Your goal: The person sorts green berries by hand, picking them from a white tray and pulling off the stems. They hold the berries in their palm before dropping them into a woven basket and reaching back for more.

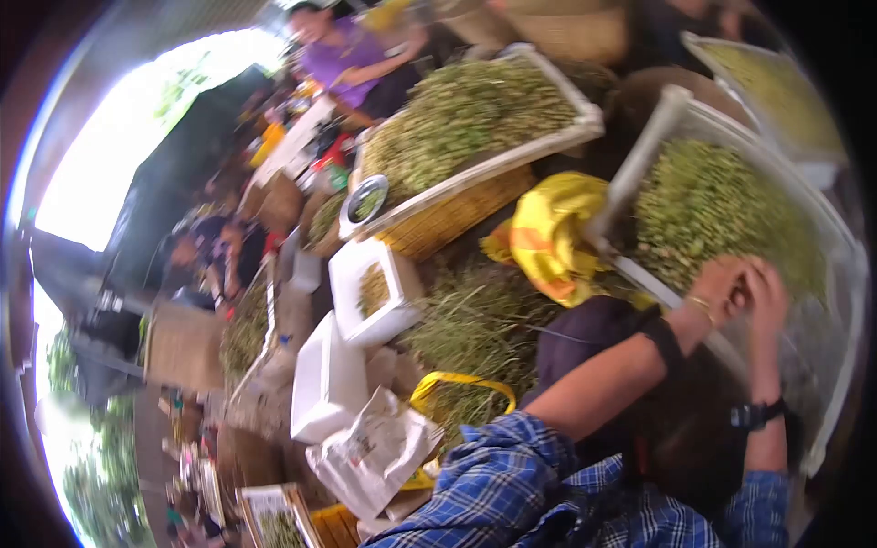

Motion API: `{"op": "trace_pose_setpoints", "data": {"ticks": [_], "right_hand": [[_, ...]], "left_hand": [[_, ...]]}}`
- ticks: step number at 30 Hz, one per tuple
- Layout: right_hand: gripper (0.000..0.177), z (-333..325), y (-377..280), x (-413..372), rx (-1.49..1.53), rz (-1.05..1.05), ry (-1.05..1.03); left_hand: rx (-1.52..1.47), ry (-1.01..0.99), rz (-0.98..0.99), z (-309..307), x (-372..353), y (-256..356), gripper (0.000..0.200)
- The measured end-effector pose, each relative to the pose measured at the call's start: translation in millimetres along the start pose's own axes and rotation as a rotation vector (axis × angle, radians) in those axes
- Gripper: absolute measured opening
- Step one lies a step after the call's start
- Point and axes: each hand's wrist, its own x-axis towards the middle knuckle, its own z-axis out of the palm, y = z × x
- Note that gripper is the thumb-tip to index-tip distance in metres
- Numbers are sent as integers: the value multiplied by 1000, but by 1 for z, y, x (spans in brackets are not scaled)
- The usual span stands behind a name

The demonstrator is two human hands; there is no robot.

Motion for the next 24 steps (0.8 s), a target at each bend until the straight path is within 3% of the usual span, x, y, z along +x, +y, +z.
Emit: {"op": "trace_pose_setpoints", "data": {"ticks": [1,3,4,6,9,12,19,23,24], "right_hand": [[25,-3,-18,-8,-49,26,62],[16,-9,-32,-9,381,177,256],[15,-33,-26,-5,439,296,289],[16,-59,-21,-1,926,299,129],[18,-70,-44,-1,992,251,231],[18,-73,-60,5,886,261,304],[19,-86,-80,-3,673,145,223],[18,-74,-58,-4,920,208,303],[18,-70,-48,-5,931,305,341]], "left_hand": [[-38,-66,-69,6,2,1,15],[-142,-155,-333,20,6,12,18],[-257,-218,-397,19,15,8,21],[-507,-345,-406,25,23,11,24],[-776,-495,-376,41,37,14,21],[-817,-348,-327,45,47,16,28],[-839,-301,-281,59,52,3,34],[-860,-260,-293,48,54,-21,34],[-855,-246,-307,48,52,-22,33]]}}
